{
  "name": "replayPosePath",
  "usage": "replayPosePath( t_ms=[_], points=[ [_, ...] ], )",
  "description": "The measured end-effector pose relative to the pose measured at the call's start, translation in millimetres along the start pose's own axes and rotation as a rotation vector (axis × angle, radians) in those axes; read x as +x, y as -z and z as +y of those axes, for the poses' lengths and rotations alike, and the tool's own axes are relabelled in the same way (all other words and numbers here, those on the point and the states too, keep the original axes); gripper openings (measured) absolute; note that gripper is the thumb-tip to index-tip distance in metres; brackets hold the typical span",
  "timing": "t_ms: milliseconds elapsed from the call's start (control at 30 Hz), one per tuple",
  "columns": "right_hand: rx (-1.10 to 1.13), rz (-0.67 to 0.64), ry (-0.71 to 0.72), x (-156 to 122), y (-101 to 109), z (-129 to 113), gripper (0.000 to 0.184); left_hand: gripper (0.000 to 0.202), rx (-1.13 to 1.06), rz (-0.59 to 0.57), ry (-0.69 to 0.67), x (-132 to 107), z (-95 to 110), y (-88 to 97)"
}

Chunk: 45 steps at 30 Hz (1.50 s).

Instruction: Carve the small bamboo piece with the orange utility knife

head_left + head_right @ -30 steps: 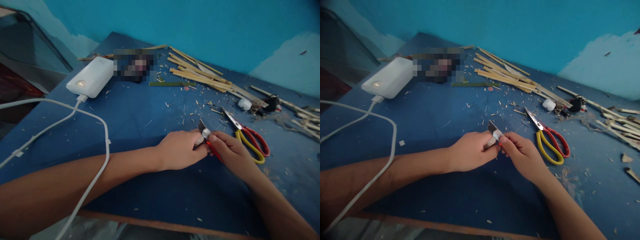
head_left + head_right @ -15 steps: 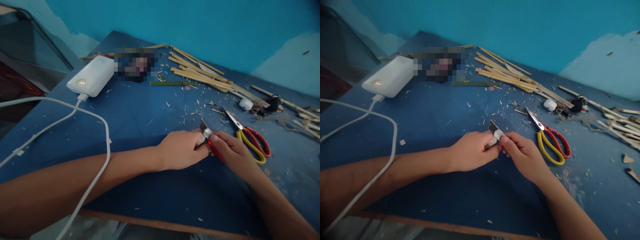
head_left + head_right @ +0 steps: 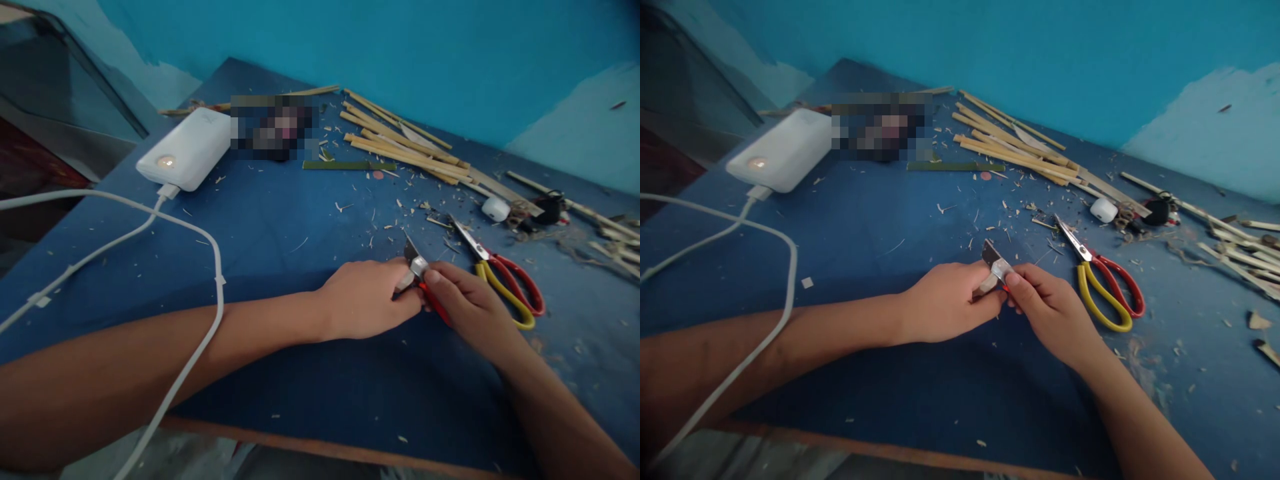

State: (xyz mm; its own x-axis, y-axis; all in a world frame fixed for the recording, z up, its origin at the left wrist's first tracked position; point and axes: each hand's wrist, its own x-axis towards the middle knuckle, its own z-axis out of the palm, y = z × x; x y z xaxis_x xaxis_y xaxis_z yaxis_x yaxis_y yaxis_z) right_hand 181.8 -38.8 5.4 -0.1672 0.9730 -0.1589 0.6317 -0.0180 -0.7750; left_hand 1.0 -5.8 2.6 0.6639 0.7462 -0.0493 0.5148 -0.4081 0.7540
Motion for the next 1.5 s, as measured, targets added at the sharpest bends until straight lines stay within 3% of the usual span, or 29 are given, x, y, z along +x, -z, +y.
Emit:
replayPosePath(
  t_ms=[1500],
  points=[
    [0.007, 0.005, -0.005, -0.2, -0.2, -0.5, 0.030, 0.020, -0.025, -0.006, 0.005, -0.2, 0.8, 0.7]
  ],
)
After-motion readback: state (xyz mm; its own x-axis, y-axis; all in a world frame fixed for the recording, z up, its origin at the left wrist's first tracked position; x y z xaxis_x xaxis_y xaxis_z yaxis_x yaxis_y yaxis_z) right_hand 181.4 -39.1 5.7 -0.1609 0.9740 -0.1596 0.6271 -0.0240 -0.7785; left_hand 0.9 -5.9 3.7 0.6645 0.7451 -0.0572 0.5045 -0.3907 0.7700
